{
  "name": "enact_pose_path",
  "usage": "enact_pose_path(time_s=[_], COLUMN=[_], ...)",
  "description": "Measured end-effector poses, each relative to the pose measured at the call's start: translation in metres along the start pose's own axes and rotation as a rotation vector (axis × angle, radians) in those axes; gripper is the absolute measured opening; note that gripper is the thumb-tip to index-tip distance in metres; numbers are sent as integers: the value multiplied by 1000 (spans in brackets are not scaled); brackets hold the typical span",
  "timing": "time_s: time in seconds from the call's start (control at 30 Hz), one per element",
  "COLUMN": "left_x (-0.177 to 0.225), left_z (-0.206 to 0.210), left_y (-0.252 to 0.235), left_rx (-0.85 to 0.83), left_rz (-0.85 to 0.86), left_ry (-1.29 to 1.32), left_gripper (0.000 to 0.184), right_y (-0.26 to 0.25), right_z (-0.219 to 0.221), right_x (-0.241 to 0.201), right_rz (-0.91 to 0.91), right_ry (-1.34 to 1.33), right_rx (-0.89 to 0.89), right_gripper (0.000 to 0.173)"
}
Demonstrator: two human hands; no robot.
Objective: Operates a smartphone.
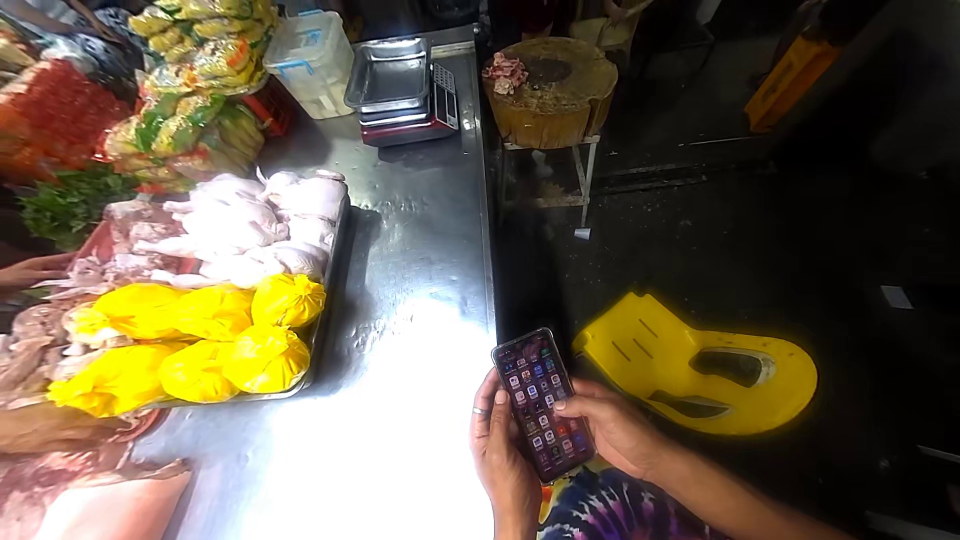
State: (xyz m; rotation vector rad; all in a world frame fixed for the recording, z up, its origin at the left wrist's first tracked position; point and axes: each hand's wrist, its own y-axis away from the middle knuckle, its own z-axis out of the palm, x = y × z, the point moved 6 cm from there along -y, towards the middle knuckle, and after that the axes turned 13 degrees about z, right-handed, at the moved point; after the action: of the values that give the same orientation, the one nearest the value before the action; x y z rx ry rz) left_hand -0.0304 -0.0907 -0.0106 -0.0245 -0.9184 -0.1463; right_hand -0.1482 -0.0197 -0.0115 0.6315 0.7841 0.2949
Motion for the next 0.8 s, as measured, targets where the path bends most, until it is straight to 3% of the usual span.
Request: enact_pose_path(time_s=[0.37,0.8], left_x=[4,5], left_z=[0,-3], left_y=[-1,-1], left_rx=[-3,-5], left_rz=[-9,-13], left_ry=[35,14], left_gripper=[36,36], right_y=[-1,2], right_z=[1,4], right_x=[1,2], right_rz=[21,10], right_ry=[-76,0], right_rx=[-89,-127], right_gripper=[41,39])
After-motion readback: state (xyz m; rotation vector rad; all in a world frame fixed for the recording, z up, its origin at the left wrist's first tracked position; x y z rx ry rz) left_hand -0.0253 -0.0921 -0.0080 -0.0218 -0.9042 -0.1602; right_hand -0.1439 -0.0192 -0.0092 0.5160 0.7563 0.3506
